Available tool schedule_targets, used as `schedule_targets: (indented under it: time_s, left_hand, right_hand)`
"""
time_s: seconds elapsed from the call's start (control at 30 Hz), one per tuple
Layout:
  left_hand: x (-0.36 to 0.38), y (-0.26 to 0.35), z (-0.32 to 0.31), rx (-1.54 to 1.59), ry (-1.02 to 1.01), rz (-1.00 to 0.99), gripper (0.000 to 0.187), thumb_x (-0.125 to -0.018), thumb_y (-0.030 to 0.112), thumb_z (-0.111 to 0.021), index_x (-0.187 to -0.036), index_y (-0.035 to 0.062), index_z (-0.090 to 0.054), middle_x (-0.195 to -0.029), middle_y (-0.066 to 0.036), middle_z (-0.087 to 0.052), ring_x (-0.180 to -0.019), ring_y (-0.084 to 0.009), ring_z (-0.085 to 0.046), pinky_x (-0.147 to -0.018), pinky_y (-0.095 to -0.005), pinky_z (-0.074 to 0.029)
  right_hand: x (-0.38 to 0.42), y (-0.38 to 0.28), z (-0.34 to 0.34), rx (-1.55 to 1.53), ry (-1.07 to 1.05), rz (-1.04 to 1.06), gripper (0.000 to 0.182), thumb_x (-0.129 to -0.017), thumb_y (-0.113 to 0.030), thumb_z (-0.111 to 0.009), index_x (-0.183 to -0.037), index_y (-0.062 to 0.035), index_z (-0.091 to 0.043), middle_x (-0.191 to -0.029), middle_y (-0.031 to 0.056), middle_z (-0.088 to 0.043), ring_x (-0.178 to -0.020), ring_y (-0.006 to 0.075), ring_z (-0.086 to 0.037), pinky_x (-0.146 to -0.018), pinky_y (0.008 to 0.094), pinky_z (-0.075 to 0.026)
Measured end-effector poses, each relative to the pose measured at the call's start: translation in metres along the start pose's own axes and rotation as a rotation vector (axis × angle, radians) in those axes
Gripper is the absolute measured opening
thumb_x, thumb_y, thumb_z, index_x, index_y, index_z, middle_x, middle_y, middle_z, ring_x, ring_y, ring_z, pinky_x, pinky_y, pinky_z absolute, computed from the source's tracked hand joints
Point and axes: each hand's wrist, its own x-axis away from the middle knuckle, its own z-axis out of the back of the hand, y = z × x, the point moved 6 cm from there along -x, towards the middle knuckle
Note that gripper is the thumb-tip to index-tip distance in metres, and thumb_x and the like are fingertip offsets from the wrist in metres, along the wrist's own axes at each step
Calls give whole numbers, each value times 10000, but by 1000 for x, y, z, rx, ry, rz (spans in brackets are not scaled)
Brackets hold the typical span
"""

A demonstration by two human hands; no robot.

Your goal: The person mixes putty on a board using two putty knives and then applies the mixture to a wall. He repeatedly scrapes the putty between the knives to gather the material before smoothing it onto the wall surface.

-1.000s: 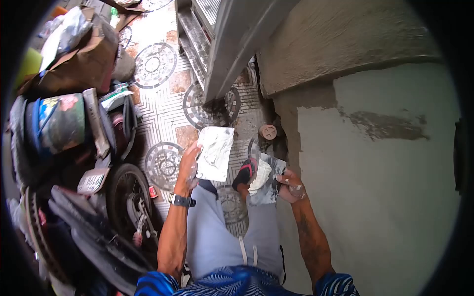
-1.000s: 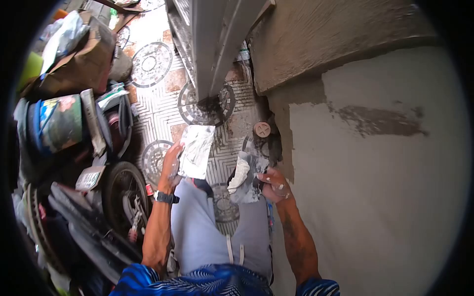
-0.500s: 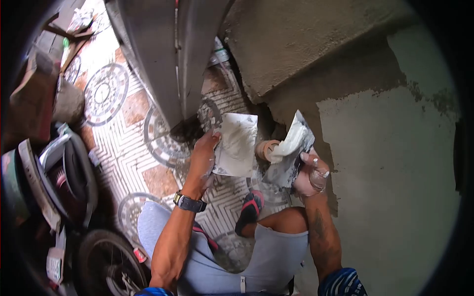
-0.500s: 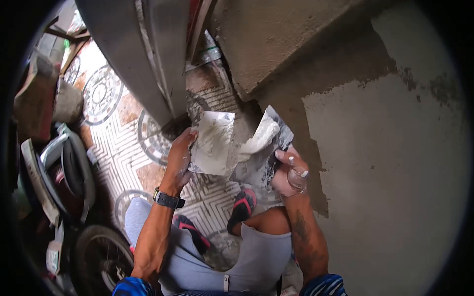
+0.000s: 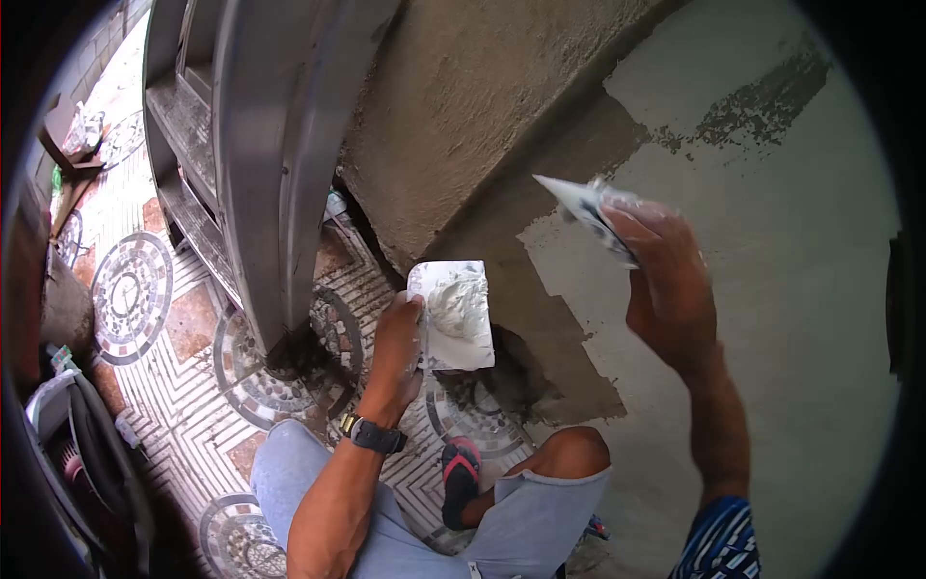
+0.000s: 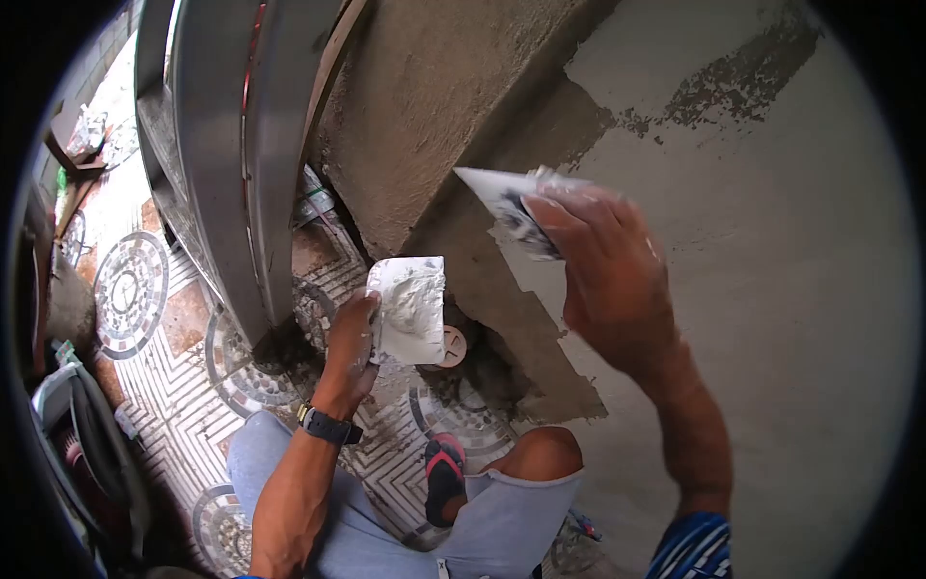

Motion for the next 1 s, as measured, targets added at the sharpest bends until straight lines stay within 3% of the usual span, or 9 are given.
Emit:
schedule_targets:
  time_s: [0.03, 0.17, 0.3, 0.63, 0.7, 1.0]
  left_hand:
    - [1, -4, -4, 21, -17, -2, 299, -982, 182, -440, -1194, 4, -551, -1101, -60, -630, -975, -164, -621, -859, -309, -491]
    - [5, -8, -23, -37, -78, 28, 267, -984, 194, -443, -1151, 17, -555, -1038, -50, -623, -913, -149, -612, -831, -300, -490]
    - [7, -12, -36, 11, -80, -14, 221, -977, 176, -437, -991, -13, -551, -908, -71, -590, -825, -150, -599, -748, -335, -495]
    - [2, -27, -35, -80, -87, -35, 271, -972, 184, -450, -1030, -56, -562, -912, -114, -614, -794, -168, -587, -716, -345, -483]
    - [-2, -30, -32, -198, -99, -71, 228, -983, 171, -458, -1040, -22, -566, -922, -72, -614, -798, -147, -620, -700, -319, -514]
    - [3, -20, -30, -340, -89, -168, 245, -980, 152, -458, -1047, -51, -576, -897, -79, -626, -757, -144, -621, -669, -316, -512]
  right_hand:
    - [-7, -8, 1, 268, -41, 198, 347, -864, -4, -591, -1209, -39, -585, -1117, 138, -610, -1067, 255, -581, -911, 423, -463]
    - [-25, 16, -21, 695, -147, 483, 343, -899, -124, -557, -1236, -67, -591, -1162, 139, -593, -1104, 266, -563, -986, 436, -423]
    - [-37, 56, -33, 919, -265, 561, 346, -926, -150, -549, -1258, -62, -583, -1199, 154, -582, -1125, 260, -556, -1044, 430, -401]
    - [-61, 92, -57, 938, -336, 701, 331, -882, -108, -562, -1201, -31, -601, -1184, 145, -586, -1170, 264, -527, -1071, 425, -365]
    - [-64, 95, -61, 928, -350, 679, 324, -880, -104, -562, -1191, -26, -600, -1187, 146, -586, -1180, 271, -521, -1078, 426, -358]
    - [-66, 109, -72, 945, -402, 582, 366, -888, -88, -541, -1244, -10, -565, -1246, 171, -552, -1250, 308, -482, -1118, 464, -325]
